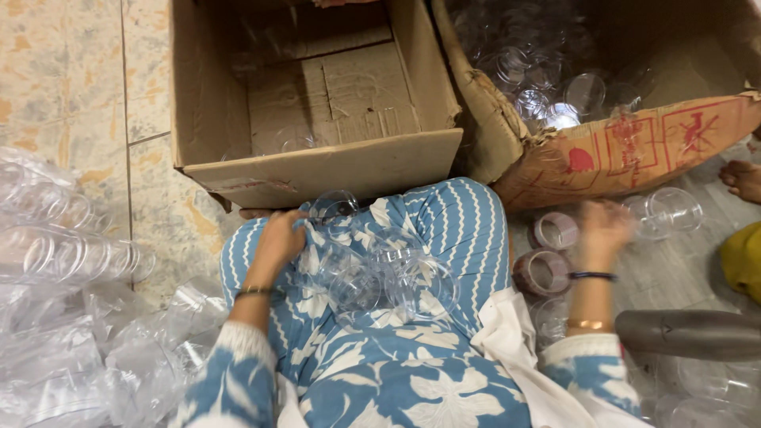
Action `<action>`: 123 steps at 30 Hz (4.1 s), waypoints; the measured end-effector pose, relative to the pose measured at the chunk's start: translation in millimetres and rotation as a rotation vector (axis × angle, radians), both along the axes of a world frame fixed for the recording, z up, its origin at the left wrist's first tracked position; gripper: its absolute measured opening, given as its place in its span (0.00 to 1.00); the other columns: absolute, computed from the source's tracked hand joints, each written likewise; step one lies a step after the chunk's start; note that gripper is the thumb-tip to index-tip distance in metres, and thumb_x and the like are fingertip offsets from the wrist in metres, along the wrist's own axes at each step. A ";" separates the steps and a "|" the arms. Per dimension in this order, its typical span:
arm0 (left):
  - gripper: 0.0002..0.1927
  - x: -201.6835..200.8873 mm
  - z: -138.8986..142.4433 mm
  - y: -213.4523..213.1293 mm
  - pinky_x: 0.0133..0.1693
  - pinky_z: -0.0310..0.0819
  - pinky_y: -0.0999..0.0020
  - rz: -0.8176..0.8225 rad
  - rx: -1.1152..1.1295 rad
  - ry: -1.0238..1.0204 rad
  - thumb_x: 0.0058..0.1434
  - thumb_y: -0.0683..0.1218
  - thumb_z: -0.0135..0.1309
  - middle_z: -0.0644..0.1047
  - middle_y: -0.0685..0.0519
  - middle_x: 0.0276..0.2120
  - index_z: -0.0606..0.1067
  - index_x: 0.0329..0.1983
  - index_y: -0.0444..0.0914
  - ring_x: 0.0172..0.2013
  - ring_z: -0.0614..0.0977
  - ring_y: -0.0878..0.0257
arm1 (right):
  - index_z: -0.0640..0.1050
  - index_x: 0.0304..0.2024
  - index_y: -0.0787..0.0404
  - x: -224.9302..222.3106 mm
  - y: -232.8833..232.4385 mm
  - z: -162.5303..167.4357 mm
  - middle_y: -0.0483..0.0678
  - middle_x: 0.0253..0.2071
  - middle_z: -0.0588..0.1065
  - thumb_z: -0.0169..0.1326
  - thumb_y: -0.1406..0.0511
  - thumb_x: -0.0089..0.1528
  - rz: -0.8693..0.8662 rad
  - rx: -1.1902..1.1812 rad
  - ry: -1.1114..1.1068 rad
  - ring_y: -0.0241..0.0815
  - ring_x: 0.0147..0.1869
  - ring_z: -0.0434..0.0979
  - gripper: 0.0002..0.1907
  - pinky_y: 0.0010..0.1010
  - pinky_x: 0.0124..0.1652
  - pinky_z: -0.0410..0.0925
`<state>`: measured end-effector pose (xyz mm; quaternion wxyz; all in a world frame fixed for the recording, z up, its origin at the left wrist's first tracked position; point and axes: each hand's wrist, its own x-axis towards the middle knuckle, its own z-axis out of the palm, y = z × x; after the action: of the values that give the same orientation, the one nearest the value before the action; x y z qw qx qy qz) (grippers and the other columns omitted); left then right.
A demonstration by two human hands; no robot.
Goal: The person sits on the floor and nests clear plastic cups into stacked columns by hand, then places the nested stacks into an open cardboard box, occasionally reaching into the box to arrange the stacks.
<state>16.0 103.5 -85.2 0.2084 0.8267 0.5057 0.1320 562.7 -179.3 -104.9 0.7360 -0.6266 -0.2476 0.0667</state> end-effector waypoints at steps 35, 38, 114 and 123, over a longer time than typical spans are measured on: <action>0.51 -24.2 59.9 -86.5 0.69 0.58 0.39 -0.179 -1.086 -1.938 0.56 0.62 0.68 0.64 0.42 0.68 0.57 0.74 0.36 0.67 0.68 0.44 | 0.83 0.40 0.59 -250.2 136.5 147.3 0.55 0.38 0.80 0.61 0.59 0.55 1.072 -0.938 -1.079 0.57 0.44 0.80 0.14 0.47 0.43 0.71; 0.54 -26.9 68.1 -100.5 0.69 0.59 0.44 -0.042 -0.837 -1.647 0.50 0.58 0.72 0.65 0.41 0.68 0.57 0.73 0.35 0.67 0.68 0.46 | 0.82 0.38 0.61 -241.5 120.1 182.4 0.55 0.36 0.80 0.62 0.64 0.55 0.928 -0.709 -1.036 0.57 0.41 0.80 0.10 0.45 0.40 0.72; 0.73 22.1 160.6 -135.6 0.62 0.69 0.60 -0.413 -0.870 -0.506 0.35 0.63 0.75 0.72 0.37 0.61 0.47 0.75 0.27 0.63 0.75 0.48 | 0.64 0.66 0.64 -275.8 66.2 202.0 0.57 0.70 0.64 0.74 0.58 0.52 1.737 -0.440 -0.297 0.55 0.72 0.70 0.47 0.45 0.66 0.69; 0.67 17.7 182.8 -188.8 0.61 0.66 0.51 -0.321 -0.285 -0.277 0.34 0.64 0.76 0.68 0.29 0.62 0.56 0.69 0.26 0.62 0.71 0.35 | 0.61 0.73 0.58 -288.4 53.5 169.3 0.54 0.67 0.68 0.74 0.57 0.46 1.565 -0.533 -0.032 0.47 0.63 0.75 0.57 0.40 0.56 0.76</action>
<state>33.7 -85.3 97.6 0.4084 0.8326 0.3482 0.1365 274.3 -125.8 64.4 0.2999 -0.4272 -0.5986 0.6076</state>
